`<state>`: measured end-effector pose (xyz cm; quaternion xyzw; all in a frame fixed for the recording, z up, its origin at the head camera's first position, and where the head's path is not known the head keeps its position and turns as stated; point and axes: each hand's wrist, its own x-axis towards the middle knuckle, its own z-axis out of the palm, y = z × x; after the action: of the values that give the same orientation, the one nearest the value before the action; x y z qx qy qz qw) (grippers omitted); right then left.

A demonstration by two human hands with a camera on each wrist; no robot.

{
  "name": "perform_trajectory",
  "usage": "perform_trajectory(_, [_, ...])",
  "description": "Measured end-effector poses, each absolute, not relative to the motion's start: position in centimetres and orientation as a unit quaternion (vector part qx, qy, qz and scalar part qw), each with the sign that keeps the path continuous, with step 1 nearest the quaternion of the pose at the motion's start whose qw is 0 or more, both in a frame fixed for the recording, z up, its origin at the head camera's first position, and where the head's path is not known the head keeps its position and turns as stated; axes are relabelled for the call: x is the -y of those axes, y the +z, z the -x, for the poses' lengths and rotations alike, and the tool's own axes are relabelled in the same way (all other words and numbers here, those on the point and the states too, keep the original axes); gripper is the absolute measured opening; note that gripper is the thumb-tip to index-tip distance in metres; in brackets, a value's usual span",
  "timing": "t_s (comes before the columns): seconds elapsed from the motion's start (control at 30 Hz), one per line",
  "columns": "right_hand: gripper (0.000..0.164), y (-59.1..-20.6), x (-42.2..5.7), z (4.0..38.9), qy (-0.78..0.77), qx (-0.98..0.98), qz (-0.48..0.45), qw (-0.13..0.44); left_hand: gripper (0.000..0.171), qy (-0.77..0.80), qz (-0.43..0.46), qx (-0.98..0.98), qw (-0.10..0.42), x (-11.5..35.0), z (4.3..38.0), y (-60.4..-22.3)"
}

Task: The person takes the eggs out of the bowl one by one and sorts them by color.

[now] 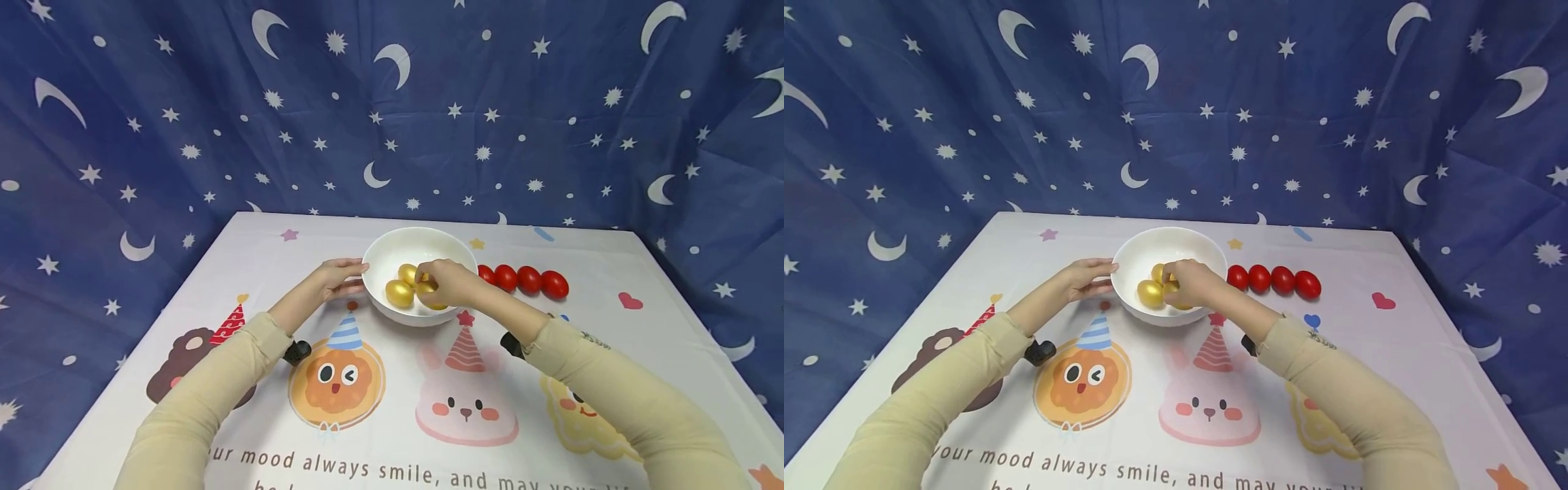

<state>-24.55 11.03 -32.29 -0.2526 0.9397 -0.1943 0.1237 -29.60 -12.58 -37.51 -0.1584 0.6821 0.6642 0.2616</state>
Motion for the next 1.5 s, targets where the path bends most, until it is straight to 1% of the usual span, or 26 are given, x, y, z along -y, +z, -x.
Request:
perform_trajectory(0.3, [0.025,-30.9,-12.8,22.7,-0.222,-0.945,0.228,0.078,0.052,0.663,0.167,-0.684,0.253,12.8,29.0,-37.5])
perform_trajectory(0.5, [0.028,-30.5,-14.0,21.9,-0.242,-0.942,0.221,0.074,0.051,0.667,0.175,-0.684,0.24,13.4,28.8,-37.4])
perform_trajectory(0.73, [0.03,-31.0,-15.9,20.7,-0.244,-0.944,0.213,0.058,0.052,0.669,0.185,-0.678,0.242,13.3,28.5,-37.2])
perform_trajectory(0.9, [0.03,-31.8,-17.6,20.2,-0.239,-0.949,0.2,0.039,0.054,0.664,0.172,-0.685,0.247,12.8,28.7,-37.1])
perform_trajectory(1.2, [0.024,-33.1,-19.4,21.0,-0.231,-0.956,0.18,0.027,0.052,0.658,0.152,-0.697,0.24,12.7,29.1,-37.0])
perform_trajectory(1.5, [0.027,-36.0,-20.6,22.5,-0.222,-0.961,0.159,0.043,0.052,0.66,0.148,-0.695,0.243,12.5,29.2,-37.2])
